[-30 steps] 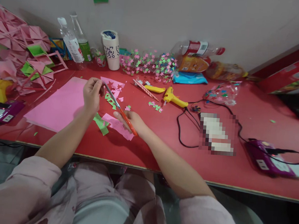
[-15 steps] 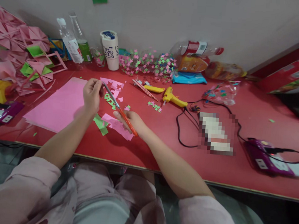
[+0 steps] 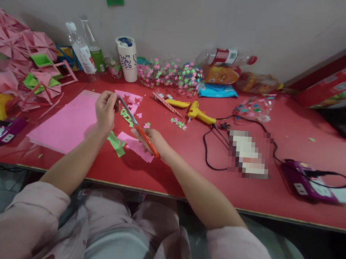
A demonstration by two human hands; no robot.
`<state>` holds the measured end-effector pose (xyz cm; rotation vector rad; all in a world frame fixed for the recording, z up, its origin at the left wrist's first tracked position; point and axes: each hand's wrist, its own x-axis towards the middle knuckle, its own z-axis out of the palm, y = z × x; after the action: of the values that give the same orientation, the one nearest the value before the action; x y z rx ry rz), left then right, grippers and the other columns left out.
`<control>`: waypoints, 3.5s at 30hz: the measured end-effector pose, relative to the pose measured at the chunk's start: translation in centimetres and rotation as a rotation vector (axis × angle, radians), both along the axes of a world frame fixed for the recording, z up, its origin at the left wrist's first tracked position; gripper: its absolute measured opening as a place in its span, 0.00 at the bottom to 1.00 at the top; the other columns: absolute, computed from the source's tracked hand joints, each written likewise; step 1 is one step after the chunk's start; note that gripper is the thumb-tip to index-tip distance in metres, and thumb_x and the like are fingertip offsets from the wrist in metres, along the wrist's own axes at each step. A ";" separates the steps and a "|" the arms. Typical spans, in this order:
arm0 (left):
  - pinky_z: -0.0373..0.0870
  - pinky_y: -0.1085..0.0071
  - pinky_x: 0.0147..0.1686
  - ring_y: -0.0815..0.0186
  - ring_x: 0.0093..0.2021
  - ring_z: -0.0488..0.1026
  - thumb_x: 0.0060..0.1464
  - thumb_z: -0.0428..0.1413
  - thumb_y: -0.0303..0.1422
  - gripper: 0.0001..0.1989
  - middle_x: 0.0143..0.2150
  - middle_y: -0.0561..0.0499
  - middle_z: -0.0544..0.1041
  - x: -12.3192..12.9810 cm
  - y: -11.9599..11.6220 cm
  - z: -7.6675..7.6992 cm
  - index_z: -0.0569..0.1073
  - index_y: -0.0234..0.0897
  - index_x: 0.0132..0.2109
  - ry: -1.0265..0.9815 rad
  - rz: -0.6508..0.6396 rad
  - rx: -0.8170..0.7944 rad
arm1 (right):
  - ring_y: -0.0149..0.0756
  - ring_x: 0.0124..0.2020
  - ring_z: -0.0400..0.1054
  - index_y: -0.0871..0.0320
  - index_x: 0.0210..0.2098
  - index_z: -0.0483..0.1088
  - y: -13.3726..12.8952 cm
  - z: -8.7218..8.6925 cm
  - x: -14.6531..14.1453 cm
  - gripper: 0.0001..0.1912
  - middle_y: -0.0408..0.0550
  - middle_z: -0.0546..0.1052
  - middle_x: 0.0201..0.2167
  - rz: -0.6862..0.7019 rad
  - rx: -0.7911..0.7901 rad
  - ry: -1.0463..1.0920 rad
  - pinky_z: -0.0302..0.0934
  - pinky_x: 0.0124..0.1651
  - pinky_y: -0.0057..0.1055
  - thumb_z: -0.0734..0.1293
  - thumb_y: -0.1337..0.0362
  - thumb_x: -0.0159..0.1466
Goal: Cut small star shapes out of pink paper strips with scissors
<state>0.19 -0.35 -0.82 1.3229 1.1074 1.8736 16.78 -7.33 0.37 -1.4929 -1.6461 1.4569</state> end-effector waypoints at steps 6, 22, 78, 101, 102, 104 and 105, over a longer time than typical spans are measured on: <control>0.54 0.79 0.16 0.78 0.15 0.59 0.54 0.53 0.37 0.13 0.16 0.60 0.61 0.0 0.1 0.0 0.62 0.38 0.25 -0.007 -0.011 0.005 | 0.23 0.10 0.54 0.57 0.22 0.56 0.1 -0.2 0.2 0.20 0.35 0.58 0.12 0.021 0.014 0.008 0.56 0.15 0.24 0.64 0.52 0.61; 0.54 0.79 0.15 0.79 0.15 0.59 0.53 0.54 0.37 0.13 0.15 0.60 0.61 0.1 0.2 0.0 0.62 0.38 0.24 -0.053 -0.025 -0.029 | 0.26 0.10 0.57 0.57 0.22 0.57 0.5 -0.3 0.2 0.20 0.37 0.58 0.12 0.025 0.021 -0.016 0.50 0.12 0.24 0.65 0.51 0.60; 0.56 0.79 0.17 0.78 0.16 0.61 0.50 0.54 0.31 0.07 0.16 0.60 0.64 0.5 0.1 -0.3 0.65 0.37 0.26 -0.123 -0.194 -0.081 | 0.21 0.09 0.53 0.58 0.23 0.58 -0.2 0.2 -0.2 0.20 0.36 0.61 0.11 -0.005 0.003 0.051 0.59 0.17 0.22 0.62 0.51 0.64; 0.56 0.79 0.16 0.78 0.15 0.61 0.49 0.53 0.29 0.07 0.16 0.59 0.65 0.5 -0.1 0.3 0.65 0.37 0.25 -0.217 -0.210 -0.113 | 0.22 0.10 0.55 0.58 0.20 0.56 0.0 0.6 -0.2 0.21 0.35 0.56 0.11 -0.055 0.045 0.010 0.59 0.16 0.22 0.65 0.54 0.62; 0.56 0.79 0.16 0.78 0.15 0.61 0.49 0.53 0.29 0.07 0.16 0.59 0.65 0.5 -0.1 0.3 0.65 0.37 0.25 -0.237 -0.207 -0.121 | 0.22 0.10 0.55 0.58 0.20 0.56 0.1 0.5 -0.2 0.21 0.35 0.57 0.11 -0.053 0.048 0.018 0.60 0.17 0.22 0.65 0.53 0.62; 0.56 0.79 0.17 0.78 0.16 0.62 0.49 0.53 0.29 0.06 0.17 0.59 0.65 0.5 0.0 0.3 0.64 0.37 0.25 -0.280 -0.196 -0.135 | 0.21 0.10 0.54 0.58 0.20 0.56 0.3 0.2 0.0 0.21 0.35 0.57 0.11 -0.046 0.046 0.027 0.61 0.18 0.23 0.65 0.53 0.62; 0.57 0.79 0.17 0.78 0.16 0.62 0.49 0.53 0.29 0.06 0.17 0.59 0.65 0.4 0.0 0.3 0.64 0.37 0.25 -0.299 -0.189 -0.141 | 0.21 0.10 0.54 0.58 0.20 0.56 0.3 0.1 0.0 0.21 0.34 0.56 0.11 -0.043 0.043 0.027 0.61 0.17 0.23 0.65 0.53 0.61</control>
<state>0.63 -0.33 -0.49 0.9928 0.9074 1.7500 16.78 -7.01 0.48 -1.4696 -1.6093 1.4044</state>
